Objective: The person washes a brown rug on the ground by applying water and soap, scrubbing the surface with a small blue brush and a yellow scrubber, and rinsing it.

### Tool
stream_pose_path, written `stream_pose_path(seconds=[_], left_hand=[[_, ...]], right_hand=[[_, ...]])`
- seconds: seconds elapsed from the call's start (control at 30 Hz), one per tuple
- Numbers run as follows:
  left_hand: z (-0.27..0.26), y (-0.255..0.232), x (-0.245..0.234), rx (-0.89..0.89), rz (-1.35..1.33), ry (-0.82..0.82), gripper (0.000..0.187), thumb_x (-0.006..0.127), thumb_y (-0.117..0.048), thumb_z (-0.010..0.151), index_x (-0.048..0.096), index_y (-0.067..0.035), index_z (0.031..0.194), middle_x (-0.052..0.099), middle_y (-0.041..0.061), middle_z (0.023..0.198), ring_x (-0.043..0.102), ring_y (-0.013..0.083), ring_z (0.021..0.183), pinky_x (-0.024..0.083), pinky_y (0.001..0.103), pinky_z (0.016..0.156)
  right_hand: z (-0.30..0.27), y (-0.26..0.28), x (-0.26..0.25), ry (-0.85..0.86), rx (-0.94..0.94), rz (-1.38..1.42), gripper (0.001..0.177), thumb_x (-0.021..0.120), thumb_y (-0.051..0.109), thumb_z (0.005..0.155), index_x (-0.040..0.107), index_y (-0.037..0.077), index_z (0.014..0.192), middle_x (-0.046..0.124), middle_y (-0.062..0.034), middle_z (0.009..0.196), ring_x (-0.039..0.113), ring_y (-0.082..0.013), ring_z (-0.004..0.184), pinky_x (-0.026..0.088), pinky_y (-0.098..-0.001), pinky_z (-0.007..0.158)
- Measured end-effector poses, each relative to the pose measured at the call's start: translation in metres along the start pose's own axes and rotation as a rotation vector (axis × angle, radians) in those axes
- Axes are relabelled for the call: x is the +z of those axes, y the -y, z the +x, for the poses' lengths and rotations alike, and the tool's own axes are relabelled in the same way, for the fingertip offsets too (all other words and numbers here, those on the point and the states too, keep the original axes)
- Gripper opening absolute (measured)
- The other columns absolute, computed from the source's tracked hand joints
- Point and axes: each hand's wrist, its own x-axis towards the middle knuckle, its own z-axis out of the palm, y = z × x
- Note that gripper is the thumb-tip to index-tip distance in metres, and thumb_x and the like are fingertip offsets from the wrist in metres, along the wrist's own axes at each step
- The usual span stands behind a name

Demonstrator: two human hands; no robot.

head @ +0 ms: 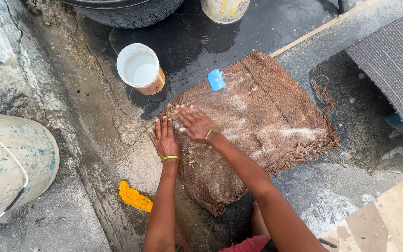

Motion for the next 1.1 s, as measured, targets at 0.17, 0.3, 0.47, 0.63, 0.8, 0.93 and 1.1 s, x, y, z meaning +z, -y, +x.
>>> stream_pose_path(seconds=[0.17, 0.3, 0.47, 0.63, 0.8, 0.93, 1.1], left_hand=[[-0.003, 0.001, -0.006, 0.050, -0.092, -0.075, 0.070, 0.058, 0.010, 0.082, 0.050, -0.008, 0.149, 0.036, 0.004, 0.164, 0.021, 0.0274, 0.156, 0.004, 0.056, 0.126], [-0.006, -0.003, -0.010, 0.046, -0.092, -0.090, 0.074, 0.058, 0.012, 0.081, 0.050, -0.009, 0.151, 0.037, 0.003, 0.165, 0.020, 0.0273, 0.157, 0.005, 0.054, 0.127], [-0.004, -0.007, -0.012, 0.021, -0.153, -0.087, 0.073, 0.061, 0.010, 0.078, 0.051, -0.008, 0.149, 0.036, 0.004, 0.164, 0.020, 0.0286, 0.156, 0.007, 0.053, 0.128], [-0.003, -0.006, -0.009, 0.022, -0.055, -0.053, 0.076, 0.064, 0.009, 0.076, 0.052, -0.009, 0.149, 0.037, 0.004, 0.165, 0.020, 0.0289, 0.157, 0.008, 0.052, 0.128], [-0.007, -0.006, -0.017, 0.014, -0.325, -0.055, 0.072, 0.069, 0.003, 0.075, 0.050, -0.005, 0.144, 0.035, 0.006, 0.161, 0.018, 0.0313, 0.153, 0.007, 0.054, 0.126], [-0.004, -0.009, -0.022, 0.040, -0.118, -0.075, 0.075, 0.062, 0.014, 0.077, 0.054, -0.010, 0.148, 0.037, 0.003, 0.165, 0.021, 0.0282, 0.156, 0.009, 0.051, 0.128], [-0.008, -0.006, -0.019, 0.029, -0.077, -0.079, 0.074, 0.059, 0.017, 0.078, 0.056, -0.011, 0.147, 0.039, 0.001, 0.166, 0.022, 0.0277, 0.157, 0.010, 0.050, 0.130]], right_hand=[[-0.067, -0.091, -0.015, -0.057, 0.442, -0.007, 0.081, 0.027, 0.058, 0.104, 0.003, 0.007, 0.162, 0.001, -0.0106, 0.171, 0.001, -0.0241, 0.156, 0.006, -0.0433, 0.127], [-0.147, -0.173, 0.008, -0.261, 1.035, 0.244, 0.085, 0.027, 0.060, 0.102, 0.000, 0.010, 0.165, -0.002, -0.0093, 0.172, 0.000, -0.0224, 0.158, 0.005, -0.0473, 0.129], [-0.151, -0.164, 0.017, -0.311, 1.314, 0.309, 0.088, 0.016, 0.065, 0.103, -0.002, 0.001, 0.162, -0.009, -0.0179, 0.169, -0.007, -0.0307, 0.157, -0.001, -0.0474, 0.128], [-0.069, -0.035, 0.012, -0.132, 0.726, 0.152, 0.086, 0.014, 0.063, 0.104, -0.002, -0.001, 0.160, -0.006, -0.0200, 0.169, -0.005, -0.0329, 0.156, 0.002, -0.0466, 0.128], [-0.032, 0.049, 0.019, -0.163, 0.314, 0.055, 0.080, 0.018, 0.055, 0.102, -0.001, 0.003, 0.160, -0.006, -0.0148, 0.167, -0.005, -0.0298, 0.154, 0.004, -0.0472, 0.126], [-0.059, 0.017, 0.002, 0.009, 0.430, 0.070, 0.085, 0.024, 0.060, 0.103, -0.005, 0.005, 0.161, -0.010, -0.0127, 0.168, -0.006, -0.0279, 0.155, 0.003, -0.0463, 0.128], [-0.144, -0.109, 0.023, -0.046, 1.013, 0.119, 0.083, 0.026, 0.059, 0.103, -0.004, 0.007, 0.161, -0.007, -0.0093, 0.170, -0.005, -0.0277, 0.156, 0.004, -0.0480, 0.127]])
